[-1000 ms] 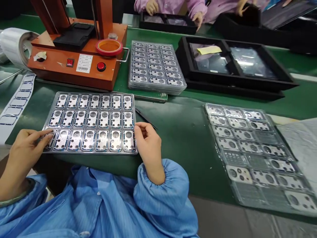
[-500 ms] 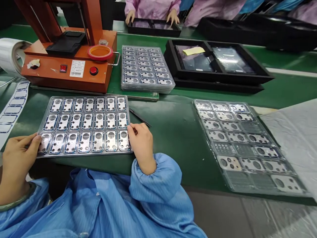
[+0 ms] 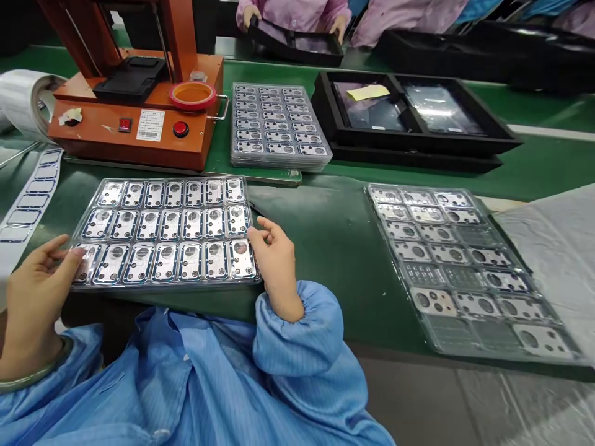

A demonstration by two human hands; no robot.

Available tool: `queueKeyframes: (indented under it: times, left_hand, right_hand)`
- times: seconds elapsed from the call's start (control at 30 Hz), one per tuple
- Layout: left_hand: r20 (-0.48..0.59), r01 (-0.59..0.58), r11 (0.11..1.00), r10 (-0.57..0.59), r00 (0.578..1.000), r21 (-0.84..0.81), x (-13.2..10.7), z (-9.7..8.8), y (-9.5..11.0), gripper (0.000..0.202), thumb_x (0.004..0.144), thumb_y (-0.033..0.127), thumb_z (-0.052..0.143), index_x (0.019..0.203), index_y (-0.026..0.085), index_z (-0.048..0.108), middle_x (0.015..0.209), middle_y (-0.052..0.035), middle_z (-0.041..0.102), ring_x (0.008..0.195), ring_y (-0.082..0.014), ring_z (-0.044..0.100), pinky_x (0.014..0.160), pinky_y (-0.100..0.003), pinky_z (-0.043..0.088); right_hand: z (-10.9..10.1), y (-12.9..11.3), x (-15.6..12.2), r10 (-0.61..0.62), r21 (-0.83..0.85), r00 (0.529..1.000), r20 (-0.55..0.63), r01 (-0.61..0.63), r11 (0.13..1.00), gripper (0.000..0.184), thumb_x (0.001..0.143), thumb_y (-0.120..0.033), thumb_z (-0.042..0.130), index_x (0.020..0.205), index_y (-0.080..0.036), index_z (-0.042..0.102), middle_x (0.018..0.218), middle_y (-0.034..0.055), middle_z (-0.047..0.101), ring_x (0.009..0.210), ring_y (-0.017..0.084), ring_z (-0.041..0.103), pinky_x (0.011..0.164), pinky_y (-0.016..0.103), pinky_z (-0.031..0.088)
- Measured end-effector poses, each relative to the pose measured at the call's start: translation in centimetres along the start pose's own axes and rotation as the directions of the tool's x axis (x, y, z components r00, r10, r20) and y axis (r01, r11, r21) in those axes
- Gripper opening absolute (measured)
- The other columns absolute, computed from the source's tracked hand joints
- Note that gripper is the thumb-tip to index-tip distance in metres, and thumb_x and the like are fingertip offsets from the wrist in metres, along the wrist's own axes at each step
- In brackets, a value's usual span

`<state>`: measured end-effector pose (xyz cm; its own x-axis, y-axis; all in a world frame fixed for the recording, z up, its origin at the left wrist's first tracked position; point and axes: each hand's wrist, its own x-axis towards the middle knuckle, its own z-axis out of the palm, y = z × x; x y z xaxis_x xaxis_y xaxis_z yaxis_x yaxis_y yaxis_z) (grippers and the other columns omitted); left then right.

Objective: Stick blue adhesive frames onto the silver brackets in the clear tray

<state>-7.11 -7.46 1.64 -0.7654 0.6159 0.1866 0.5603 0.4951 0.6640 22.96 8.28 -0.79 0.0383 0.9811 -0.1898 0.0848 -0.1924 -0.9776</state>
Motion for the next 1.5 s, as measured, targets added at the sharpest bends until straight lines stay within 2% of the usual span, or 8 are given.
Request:
queueKeyframes:
  times: [0.23, 0.5, 0.63, 0.8, 1.0, 1.23, 1.37, 1.5]
  left_hand:
    - [0.025, 0.184, 0.912, -0.188, 0.982, -0.366, -0.6, 0.2, 1.0, 0.085, 0.068, 0.031, 0.075, 0.143, 0.022, 0.035, 0.087, -0.0027, 0.064, 0.067, -0.0122, 0.061, 0.057, -0.021, 0.052]
    - [0.042, 0.179, 0.880, -0.179, 0.983, -0.439, -2.3, 0.3, 2.3, 0.077, 0.069, 0.026, 0.076, 0.138, 0.028, 0.042, 0.090, -0.0005, 0.063, 0.070, -0.0085, 0.061, 0.062, -0.015, 0.053]
    - [0.068, 0.147, 0.848, -0.130, 0.989, -0.509, -3.3, 1.2, 3.2, 0.072, 0.070, 0.026, 0.075, 0.136, 0.028, 0.045, 0.087, 0.0011, 0.060, 0.065, -0.0071, 0.059, 0.059, -0.015, 0.053]
    - [0.197, 0.142, 0.816, -0.034, 0.980, -0.561, -5.6, 2.7, 5.1, 0.061, 0.076, 0.030, 0.070, 0.132, 0.028, 0.046, 0.088, 0.0010, 0.055, 0.059, -0.0062, 0.056, 0.051, -0.016, 0.053]
    - [0.312, 0.135, 0.786, 0.077, 0.947, -0.604, -7.4, 5.0, 7.9, 0.047, 0.084, 0.033, 0.061, 0.127, 0.028, 0.043, 0.089, -0.0005, 0.048, 0.057, -0.0065, 0.052, 0.047, -0.018, 0.050]
    - [0.432, 0.156, 0.732, 0.204, 0.879, -0.664, -6.9, 8.1, 12.5, 0.036, 0.088, 0.033, 0.056, 0.122, 0.027, 0.047, 0.093, -0.0027, 0.047, 0.058, -0.0073, 0.048, 0.043, -0.019, 0.046]
    - [0.445, 0.155, 0.708, 0.244, 0.862, -0.689, -5.2, 10.4, 16.0, 0.035, 0.086, 0.027, 0.058, 0.120, 0.023, 0.050, 0.091, -0.0017, 0.050, 0.063, -0.0067, 0.049, 0.052, -0.018, 0.046]
    - [0.557, 0.323, 0.629, 0.213, 0.802, -0.707, -3.8, 12.7, 19.1, 0.040, 0.086, 0.027, 0.058, 0.124, 0.021, 0.048, 0.102, -0.0050, 0.052, 0.076, -0.0093, 0.055, 0.060, -0.018, 0.052]
  right_hand:
    - [-0.7, -0.9, -0.2, 0.126, 0.181, 0.969, 0.212, -0.166, 0.969, 0.043, 0.067, -0.037, 0.075, 0.103, -0.019, 0.061, 0.063, -0.0019, 0.065, 0.053, 0.015, 0.061, 0.049, 0.026, 0.050]
    - [-2.6, -1.6, -0.5, 0.207, 0.164, 0.955, 0.213, -0.244, 0.956, 0.032, 0.059, -0.027, 0.068, 0.083, -0.023, 0.047, 0.050, -0.0096, 0.049, 0.039, 0.011, 0.047, 0.038, 0.022, 0.038]
    - [-4.3, -2.2, -0.7, 0.283, 0.262, 0.935, 0.213, -0.334, 0.906, 0.038, 0.057, -0.021, 0.066, 0.092, -0.024, 0.051, 0.066, -0.0033, 0.062, 0.046, 0.015, 0.058, 0.042, 0.025, 0.042]
    - [-7.9, -2.9, -1.1, 0.436, 0.260, 0.884, 0.172, -0.467, 0.845, 0.034, 0.073, -0.026, 0.067, 0.107, -0.024, 0.066, 0.073, 0.0062, 0.065, 0.050, 0.017, 0.062, 0.043, 0.029, 0.039]
    - [-11.8, -1.8, 0.5, 0.444, 0.267, 0.896, -0.034, -0.419, 0.868, 0.029, 0.072, -0.021, 0.068, 0.100, -0.032, 0.070, 0.079, 0.0052, 0.067, 0.051, 0.016, 0.062, 0.041, 0.030, 0.034]
    - [-16.0, -2.8, 2.8, 0.437, 0.277, 0.863, -0.252, -0.368, 0.887, 0.031, 0.079, -0.014, 0.059, 0.099, -0.035, 0.072, 0.051, -0.0041, 0.053, 0.034, 0.007, 0.046, 0.038, 0.028, 0.020]
    - [-17.9, -3.9, 4.3, 0.246, 0.193, 0.929, -0.276, -0.197, 0.961, 0.033, 0.071, -0.020, 0.066, 0.099, -0.035, 0.071, 0.063, -0.0036, 0.058, 0.038, 0.008, 0.047, 0.032, 0.021, 0.028]
    - [-19.7, -4.1, 6.6, 0.126, 0.140, 0.954, -0.272, -0.091, 0.986, 0.040, 0.066, -0.021, 0.069, 0.103, -0.035, 0.069, 0.070, -0.0026, 0.058, 0.043, 0.010, 0.048, 0.030, 0.018, 0.035]
